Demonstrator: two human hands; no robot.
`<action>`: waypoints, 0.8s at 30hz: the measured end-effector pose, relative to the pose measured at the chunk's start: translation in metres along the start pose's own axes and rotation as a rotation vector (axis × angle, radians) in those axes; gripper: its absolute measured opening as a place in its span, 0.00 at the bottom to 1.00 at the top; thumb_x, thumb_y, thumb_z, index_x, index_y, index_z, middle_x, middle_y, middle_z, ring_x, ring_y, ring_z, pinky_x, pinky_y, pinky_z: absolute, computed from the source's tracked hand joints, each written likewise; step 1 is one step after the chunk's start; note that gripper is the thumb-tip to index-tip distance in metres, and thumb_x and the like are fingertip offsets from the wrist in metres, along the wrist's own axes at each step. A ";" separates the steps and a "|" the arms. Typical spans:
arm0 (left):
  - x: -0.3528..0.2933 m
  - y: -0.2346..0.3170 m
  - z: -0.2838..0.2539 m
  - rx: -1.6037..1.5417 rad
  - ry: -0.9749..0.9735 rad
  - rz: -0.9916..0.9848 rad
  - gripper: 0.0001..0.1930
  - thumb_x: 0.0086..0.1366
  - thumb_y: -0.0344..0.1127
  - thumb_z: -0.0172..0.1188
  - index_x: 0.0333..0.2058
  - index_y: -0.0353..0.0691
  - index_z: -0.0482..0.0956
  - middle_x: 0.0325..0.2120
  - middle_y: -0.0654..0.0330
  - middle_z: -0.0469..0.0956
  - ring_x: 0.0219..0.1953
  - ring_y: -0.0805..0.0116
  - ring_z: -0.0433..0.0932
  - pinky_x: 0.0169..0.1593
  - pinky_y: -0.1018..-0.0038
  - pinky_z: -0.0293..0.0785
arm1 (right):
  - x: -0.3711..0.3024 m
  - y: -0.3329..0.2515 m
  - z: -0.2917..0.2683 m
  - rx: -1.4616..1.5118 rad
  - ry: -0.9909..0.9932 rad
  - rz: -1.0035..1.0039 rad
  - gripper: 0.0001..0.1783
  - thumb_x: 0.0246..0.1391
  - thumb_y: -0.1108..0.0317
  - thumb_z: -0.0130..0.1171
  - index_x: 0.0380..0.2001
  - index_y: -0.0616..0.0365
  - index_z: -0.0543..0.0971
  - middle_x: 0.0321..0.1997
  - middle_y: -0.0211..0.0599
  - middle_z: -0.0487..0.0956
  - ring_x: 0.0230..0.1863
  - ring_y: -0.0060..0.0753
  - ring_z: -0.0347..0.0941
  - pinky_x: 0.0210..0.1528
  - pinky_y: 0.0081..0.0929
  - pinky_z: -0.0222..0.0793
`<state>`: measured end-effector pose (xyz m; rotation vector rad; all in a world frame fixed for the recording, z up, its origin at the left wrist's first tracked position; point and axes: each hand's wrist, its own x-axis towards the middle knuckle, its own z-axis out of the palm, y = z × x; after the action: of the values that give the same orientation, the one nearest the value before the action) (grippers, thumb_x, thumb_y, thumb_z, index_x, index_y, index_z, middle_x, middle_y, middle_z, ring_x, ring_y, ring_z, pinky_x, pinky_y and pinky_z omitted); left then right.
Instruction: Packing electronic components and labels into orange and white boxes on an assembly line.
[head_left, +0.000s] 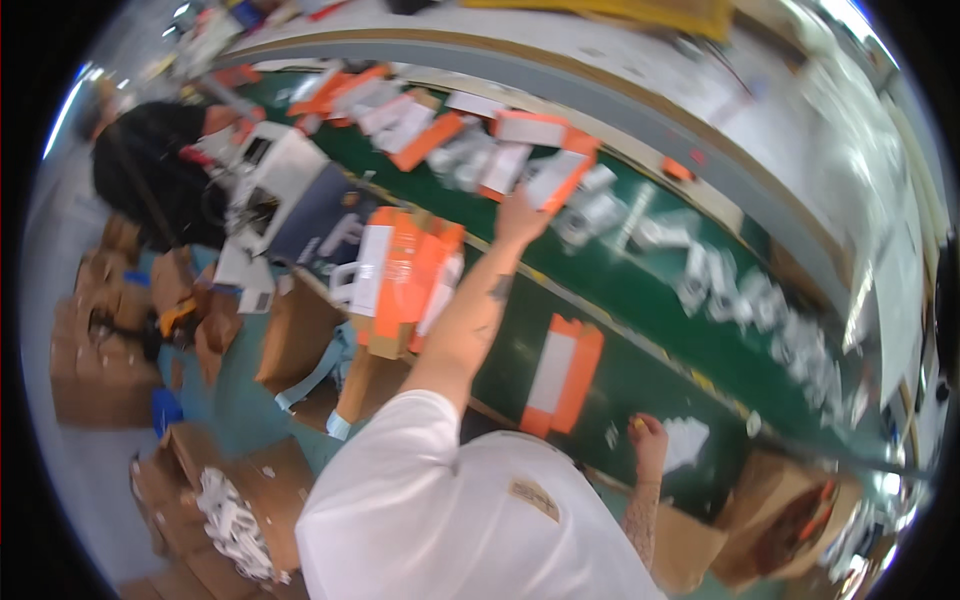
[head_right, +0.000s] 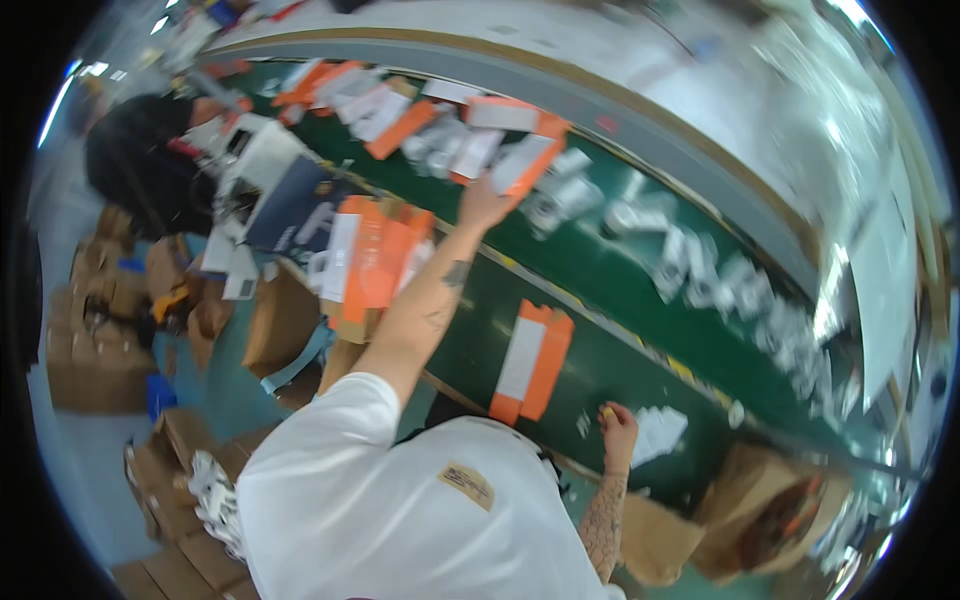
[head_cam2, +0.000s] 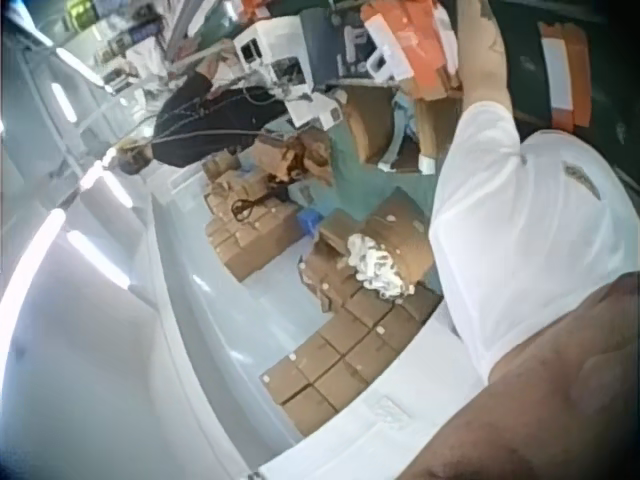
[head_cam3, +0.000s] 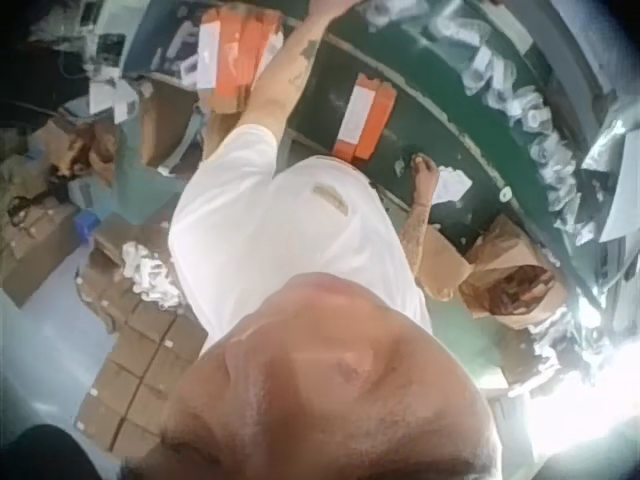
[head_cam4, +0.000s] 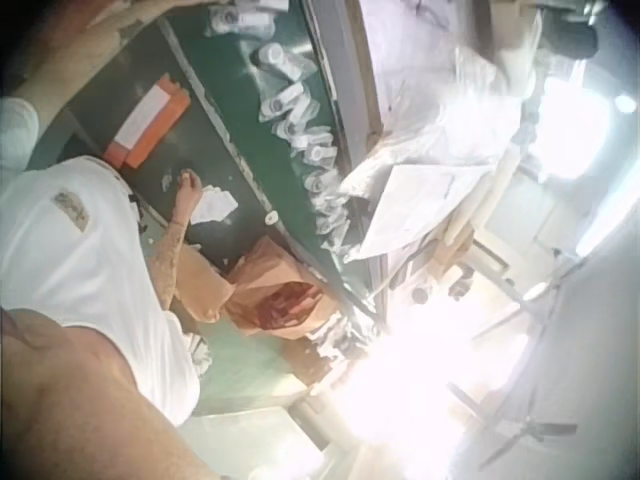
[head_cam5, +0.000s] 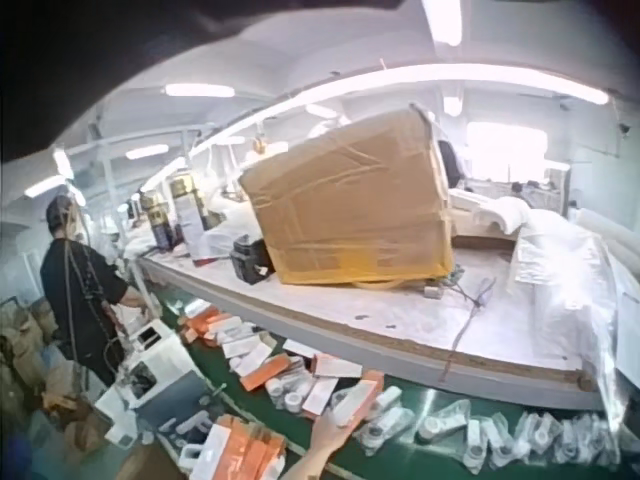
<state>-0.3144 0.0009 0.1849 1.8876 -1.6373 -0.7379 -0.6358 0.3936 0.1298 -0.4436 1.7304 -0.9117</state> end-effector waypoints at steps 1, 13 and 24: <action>0.014 -0.018 0.005 -0.010 0.180 0.117 0.46 0.50 0.51 0.66 0.60 0.26 0.57 0.55 0.34 0.66 0.56 0.43 0.69 0.58 0.57 0.67 | 0.010 -0.006 0.013 -0.017 -0.056 -0.019 0.10 0.59 0.72 0.52 0.42 0.59 0.78 0.37 0.31 0.82 0.33 0.18 0.76 0.30 0.15 0.66; -0.217 -0.032 0.101 0.215 -0.415 -0.157 0.34 0.56 0.48 0.61 0.57 0.37 0.64 0.55 0.47 0.62 0.58 0.47 0.63 0.58 0.53 0.64 | 0.083 -0.035 0.168 -0.769 0.087 -0.503 0.35 0.49 0.66 0.59 0.58 0.74 0.64 0.51 0.64 0.74 0.53 0.58 0.70 0.56 0.43 0.65; -0.243 0.011 0.092 0.045 -0.222 -0.061 0.25 0.60 0.40 0.57 0.54 0.38 0.65 0.47 0.45 0.71 0.52 0.44 0.70 0.54 0.55 0.69 | 0.077 -0.056 0.160 -0.388 0.221 -0.473 0.34 0.59 0.54 0.56 0.59 0.69 0.64 0.53 0.61 0.74 0.53 0.57 0.71 0.56 0.39 0.66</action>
<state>-0.4151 0.2369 0.1426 1.9532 -1.7484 -0.9734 -0.5225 0.2485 0.1028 -1.0757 2.0569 -0.9785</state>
